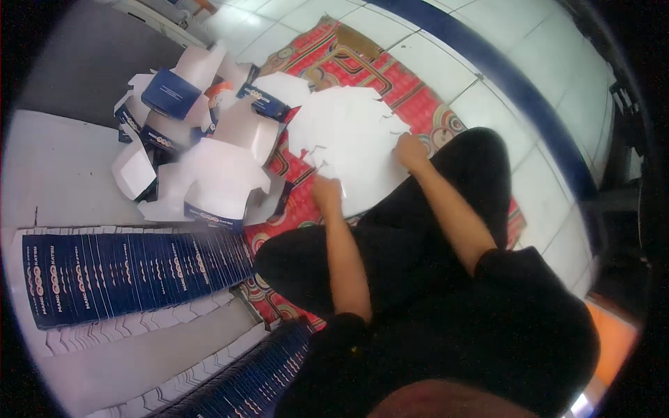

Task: The person folds multiple white cardboard boxes by hand while sitting on the floor, then stands up and goes to a counter to place cooked food into a container and scoop rice into bowls.

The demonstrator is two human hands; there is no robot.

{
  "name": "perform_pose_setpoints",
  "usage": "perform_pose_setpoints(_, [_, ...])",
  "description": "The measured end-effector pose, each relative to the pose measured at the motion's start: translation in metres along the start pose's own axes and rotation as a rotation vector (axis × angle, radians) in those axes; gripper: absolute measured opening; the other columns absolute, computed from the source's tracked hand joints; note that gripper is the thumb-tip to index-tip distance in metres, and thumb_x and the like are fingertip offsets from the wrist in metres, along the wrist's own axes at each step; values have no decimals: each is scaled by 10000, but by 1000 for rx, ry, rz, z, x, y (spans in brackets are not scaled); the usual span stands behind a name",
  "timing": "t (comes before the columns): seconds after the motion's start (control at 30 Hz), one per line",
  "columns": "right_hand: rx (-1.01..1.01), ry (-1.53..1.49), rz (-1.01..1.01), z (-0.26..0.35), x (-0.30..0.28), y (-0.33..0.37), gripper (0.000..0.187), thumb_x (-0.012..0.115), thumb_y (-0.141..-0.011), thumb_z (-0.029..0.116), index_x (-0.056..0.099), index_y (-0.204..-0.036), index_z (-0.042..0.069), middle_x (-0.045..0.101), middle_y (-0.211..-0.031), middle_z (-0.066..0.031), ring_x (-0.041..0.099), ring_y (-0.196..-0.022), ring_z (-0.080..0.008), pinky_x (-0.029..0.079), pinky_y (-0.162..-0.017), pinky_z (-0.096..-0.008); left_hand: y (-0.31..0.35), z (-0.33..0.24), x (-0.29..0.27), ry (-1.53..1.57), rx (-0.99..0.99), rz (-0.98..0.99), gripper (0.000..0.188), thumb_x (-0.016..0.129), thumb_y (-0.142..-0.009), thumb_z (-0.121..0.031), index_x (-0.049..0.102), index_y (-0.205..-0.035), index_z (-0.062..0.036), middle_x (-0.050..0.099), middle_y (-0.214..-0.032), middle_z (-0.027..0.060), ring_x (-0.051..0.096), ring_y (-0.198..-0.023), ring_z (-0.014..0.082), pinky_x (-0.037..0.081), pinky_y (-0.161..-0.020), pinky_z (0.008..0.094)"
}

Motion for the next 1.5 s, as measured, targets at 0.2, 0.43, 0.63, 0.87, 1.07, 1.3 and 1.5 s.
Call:
perform_pose_setpoints(0.2, [85,-69,0,7,-5,-3,308,577,-835,155,601,-1072,-41,664,-1070,-269,657,-1013,-418,518,-851,-524,-13,-6,-25,333,193,-238,401,578,-903,-216,581,-1201,53,636,-1137,298,601,-1100,456,465,-938,487])
perform_pose_setpoints(0.43, [-91,-211,171,3,27,-29,442,613,-814,232,593,-1177,-21,620,-1193,-263,602,-1094,-431,473,-940,-488,-13,-19,-41,699,372,-361,417,560,-923,-85,494,-1311,52,634,-1105,304,610,-1088,432,458,-947,472])
perform_pose_setpoints(0.63, [-284,52,364,33,59,-4,584,591,-878,372,528,-1321,-2,570,-1292,-244,548,-1192,-400,435,-998,-502,18,-61,22,141,282,-149,708,529,-933,-245,225,-1461,115,378,-1445,344,401,-1337,457,340,-1104,497])
perform_pose_setpoints(0.87, [-284,399,365,61,42,34,774,563,-902,437,280,-1522,69,425,-1443,-160,434,-1312,-370,354,-1041,-602,33,-77,49,-288,307,-97,804,478,-947,-382,215,-1459,180,228,-1554,325,150,-1471,463,87,-1181,611])
perform_pose_setpoints(1.07, [-238,294,309,37,37,32,704,593,-885,328,342,-1494,81,455,-1388,-151,496,-1233,-353,413,-990,-591,42,-132,13,70,460,-273,495,551,-934,-365,631,-1183,55,531,-1345,297,470,-1275,434,364,-1058,513])
perform_pose_setpoints(1.3, [-230,216,352,51,28,36,627,563,-882,294,399,-1456,103,429,-1386,-209,474,-1265,-393,436,-978,-591,-14,-108,61,496,424,-27,346,671,-892,-261,674,-889,85,720,-843,197,683,-746,304,524,-676,395])
perform_pose_setpoints(1.5, [-17,-60,54,-11,11,12,305,604,-890,231,524,-1092,17,670,-947,-267,645,-906,-461,505,-795,-512,-37,-82,76,1160,88,126,176,616,-962,-129,609,-1042,28,634,-870,69,585,-718,142,533,-638,301])
Point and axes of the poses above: each hand's wrist, its own y-axis away from the middle knuckle, its own x-axis out of the palm, z = x × y, the point moved 10 cm from there along -y, towards the middle knuckle
